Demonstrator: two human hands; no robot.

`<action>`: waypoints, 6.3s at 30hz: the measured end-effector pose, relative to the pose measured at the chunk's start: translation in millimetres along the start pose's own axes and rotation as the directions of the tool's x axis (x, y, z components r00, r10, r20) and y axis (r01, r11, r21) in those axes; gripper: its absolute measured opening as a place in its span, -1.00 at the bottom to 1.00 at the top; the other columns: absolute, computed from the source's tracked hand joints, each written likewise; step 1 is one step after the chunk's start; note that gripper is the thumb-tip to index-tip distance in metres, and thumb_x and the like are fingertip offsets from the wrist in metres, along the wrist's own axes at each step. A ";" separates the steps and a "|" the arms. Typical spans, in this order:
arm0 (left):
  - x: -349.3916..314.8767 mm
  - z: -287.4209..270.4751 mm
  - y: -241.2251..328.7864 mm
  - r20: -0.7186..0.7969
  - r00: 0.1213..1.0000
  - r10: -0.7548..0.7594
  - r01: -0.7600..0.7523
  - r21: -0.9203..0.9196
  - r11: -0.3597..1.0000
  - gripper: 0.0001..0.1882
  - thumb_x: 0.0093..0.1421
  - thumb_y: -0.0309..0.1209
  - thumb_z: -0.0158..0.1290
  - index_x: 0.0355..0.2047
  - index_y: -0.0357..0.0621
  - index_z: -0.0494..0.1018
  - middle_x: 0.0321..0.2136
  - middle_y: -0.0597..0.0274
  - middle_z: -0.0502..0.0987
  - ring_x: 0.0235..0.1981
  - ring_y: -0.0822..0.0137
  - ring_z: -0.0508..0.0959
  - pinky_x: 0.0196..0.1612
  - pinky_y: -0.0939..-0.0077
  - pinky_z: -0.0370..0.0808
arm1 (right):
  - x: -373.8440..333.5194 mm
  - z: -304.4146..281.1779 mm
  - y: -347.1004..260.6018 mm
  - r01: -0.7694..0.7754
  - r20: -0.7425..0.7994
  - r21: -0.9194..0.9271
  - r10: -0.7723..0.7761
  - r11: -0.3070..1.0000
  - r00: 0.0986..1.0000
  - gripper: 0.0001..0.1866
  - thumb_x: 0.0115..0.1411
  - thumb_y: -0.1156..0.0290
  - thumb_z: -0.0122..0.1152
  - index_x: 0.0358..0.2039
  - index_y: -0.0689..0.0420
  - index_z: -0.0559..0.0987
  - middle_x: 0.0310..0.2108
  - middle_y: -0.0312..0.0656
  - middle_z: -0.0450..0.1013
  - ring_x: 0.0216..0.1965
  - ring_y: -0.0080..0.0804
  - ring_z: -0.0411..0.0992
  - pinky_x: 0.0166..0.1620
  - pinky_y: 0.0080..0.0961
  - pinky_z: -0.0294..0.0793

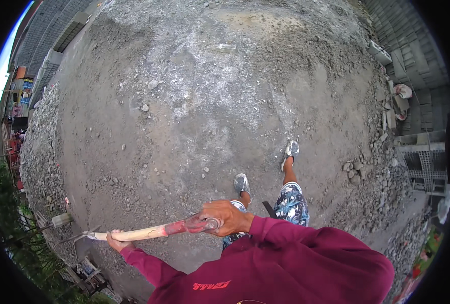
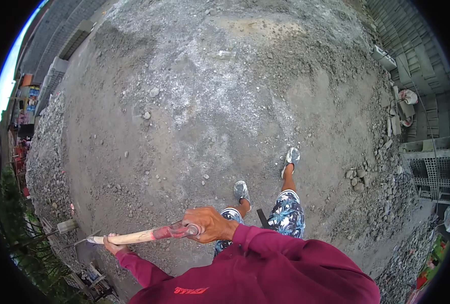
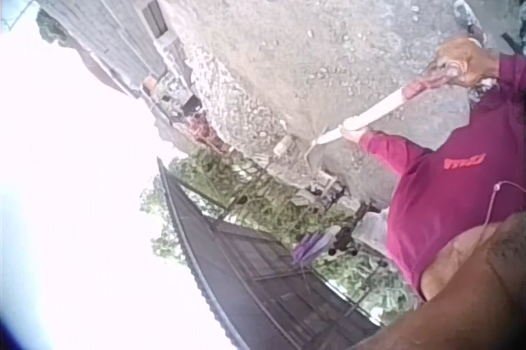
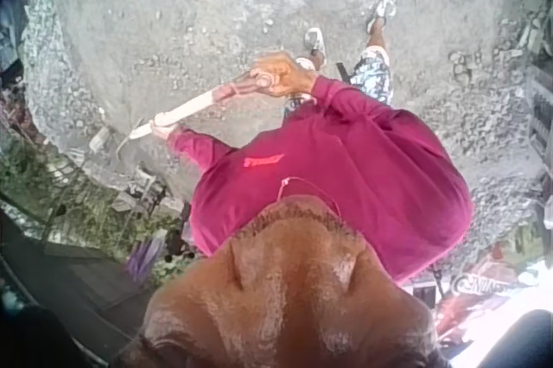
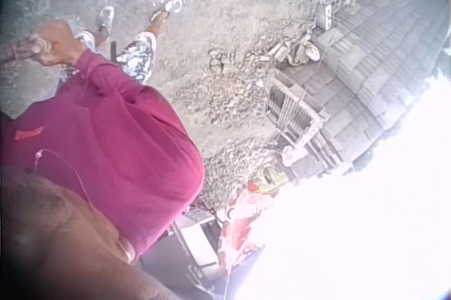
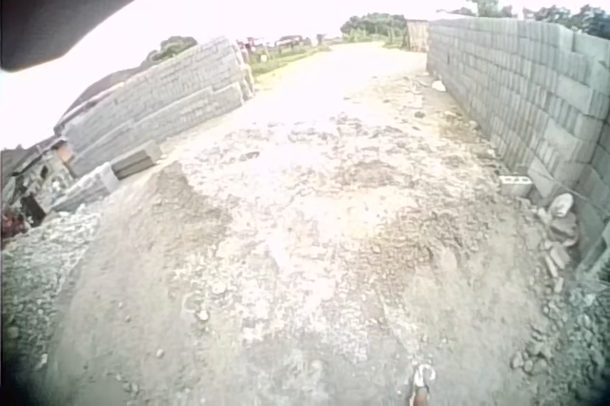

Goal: The person uses a shovel to move dirt and small rocks into a pile on the ground, then picks up a plastic bottle to pour water over the pile before continuing to shovel.

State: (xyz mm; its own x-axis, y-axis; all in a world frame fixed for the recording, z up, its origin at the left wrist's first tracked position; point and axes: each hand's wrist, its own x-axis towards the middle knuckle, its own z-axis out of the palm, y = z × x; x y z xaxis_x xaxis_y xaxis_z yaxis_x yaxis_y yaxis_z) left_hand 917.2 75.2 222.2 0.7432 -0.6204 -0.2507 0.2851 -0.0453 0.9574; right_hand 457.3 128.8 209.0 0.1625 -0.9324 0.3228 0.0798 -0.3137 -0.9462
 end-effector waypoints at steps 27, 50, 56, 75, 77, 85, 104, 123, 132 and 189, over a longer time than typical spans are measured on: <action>-538.1 392.3 -679.4 -0.166 0.178 -0.970 0.170 0.976 -0.136 -0.86 -0.04 -0.42 0.04 -0.53 -0.14 0.30 -0.67 0.22 0.36 -0.70 0.25 0.44 -0.62 0.30 0.48 | -308.5 -202.9 -44.8 0.211 -0.281 0.759 0.602 0.615 -0.747 -0.67 0.05 0.31 0.10 -0.22 0.26 0.42 -0.80 -0.37 0.18 -0.85 -0.52 0.17 -0.77 -0.53 0.26; -391.9 830.7 -931.1 0.362 0.343 -0.867 -0.271 0.922 0.277 -0.77 0.01 -0.44 0.02 -0.35 -0.32 0.32 -0.58 0.10 0.40 -0.64 0.25 0.44 -0.56 0.28 0.49 | -120.5 -398.0 380.4 0.503 -0.389 0.469 0.681 0.726 -0.620 -0.85 0.07 0.45 0.14 -0.57 0.11 0.37 -0.78 -0.29 0.24 -0.81 -0.43 0.23 -0.70 -0.45 0.29; -405.4 709.4 -824.5 0.309 0.388 -0.868 -0.143 0.951 0.274 -0.76 0.02 -0.39 0.06 -0.37 -0.31 0.34 -0.57 0.12 0.41 -0.66 0.25 0.46 -0.62 0.27 0.50 | -223.1 -321.8 268.2 0.415 -0.491 0.550 0.683 0.725 -0.541 -0.88 0.06 0.42 0.09 -0.56 0.14 0.38 -0.80 -0.25 0.23 -0.84 -0.39 0.19 -0.71 -0.41 0.31; -395.7 306.7 -520.4 0.245 0.087 -0.966 0.880 0.436 0.189 -0.80 -0.01 -0.36 0.14 -0.49 -0.08 0.32 -0.67 0.29 0.31 -0.65 0.31 0.37 -0.52 0.31 0.41 | -307.1 -253.6 -131.1 -0.586 -0.849 0.487 0.509 0.648 -0.143 -0.83 -0.07 0.43 0.18 -0.59 0.20 0.37 -0.80 -0.24 0.30 -0.83 -0.45 0.29 -0.77 -0.55 0.27; -311.7 276.4 -496.8 0.282 0.169 -0.944 0.916 0.310 0.256 -0.81 -0.03 -0.37 0.11 -0.52 -0.04 0.29 -0.68 0.29 0.28 -0.66 0.30 0.33 -0.49 0.30 0.39 | -252.1 -240.1 -115.7 -0.632 -0.810 0.457 0.586 0.626 -0.006 -0.81 -0.10 0.46 0.24 -0.60 0.22 0.39 -0.77 -0.22 0.35 -0.80 -0.49 0.33 -0.74 -0.59 0.28; 104.6 36.4 -218.6 0.096 0.877 -0.470 0.461 0.102 0.882 -0.80 -0.03 -0.32 0.03 -0.61 0.04 0.21 -0.73 0.40 0.24 -0.76 0.42 0.24 -0.68 0.51 0.30 | 2.0 6.9 12.8 -0.440 -0.032 -0.155 0.441 0.885 0.897 -0.77 -0.05 0.30 0.37 -0.47 0.11 0.50 -0.60 -0.16 0.44 -0.62 -0.36 0.42 -0.52 -0.44 0.38; -27.6 180.3 -295.8 0.326 0.615 -0.718 0.671 0.261 0.694 -0.79 -0.02 -0.34 0.03 -0.62 0.03 0.19 -0.71 0.41 0.22 -0.65 0.42 0.27 -0.51 0.44 0.33 | -96.5 -87.4 -43.3 -0.585 -0.477 0.603 0.833 0.543 0.280 -0.82 -0.05 0.46 0.29 -0.44 0.22 0.49 -0.72 -0.30 0.37 -0.75 -0.57 0.32 -0.65 -0.62 0.26; -543.9 495.7 -698.4 0.088 0.232 -0.969 -0.349 0.937 0.001 -0.73 0.03 -0.36 0.08 -0.41 -0.35 0.34 -0.64 0.06 0.44 -0.70 0.21 0.51 -0.63 0.24 0.52 | -199.3 -274.1 51.3 0.499 -0.299 0.497 0.680 0.710 -0.670 -0.82 0.10 0.38 0.04 -0.31 0.20 0.43 -0.79 -0.30 0.22 -0.82 -0.46 0.22 -0.71 -0.52 0.33; -587.7 612.4 -673.9 0.037 0.131 -0.991 -0.149 0.989 0.017 -0.79 0.01 -0.33 0.08 -0.40 -0.13 0.34 -0.66 0.29 0.35 -0.72 0.40 0.38 -0.66 0.40 0.43 | -122.1 -435.0 157.0 0.778 -0.213 0.195 0.800 0.597 -0.561 -0.89 0.11 0.36 0.06 -0.49 0.09 0.40 -0.78 -0.34 0.22 -0.79 -0.47 0.21 -0.67 -0.47 0.31; -630.5 787.8 -648.8 0.192 0.141 -0.971 0.303 0.926 0.227 -0.73 0.06 -0.32 0.08 -0.36 -0.27 0.35 -0.57 0.11 0.44 -0.66 0.23 0.48 -0.60 0.26 0.54 | -228.5 -486.8 -29.2 -0.185 -0.443 0.657 0.176 0.731 -0.879 -0.83 0.00 0.39 0.06 -0.49 0.23 0.52 -0.78 -0.29 0.20 -0.83 -0.47 0.19 -0.77 -0.54 0.16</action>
State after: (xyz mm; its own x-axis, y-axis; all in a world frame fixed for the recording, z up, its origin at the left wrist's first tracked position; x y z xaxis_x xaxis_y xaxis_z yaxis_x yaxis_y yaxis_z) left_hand -213.2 -121.1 -128.2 -0.2879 -0.1936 -0.9379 -0.2702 -0.9231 0.2735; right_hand -60.9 263.6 151.5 -0.5646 0.6847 -0.4608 0.6742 0.0605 -0.7361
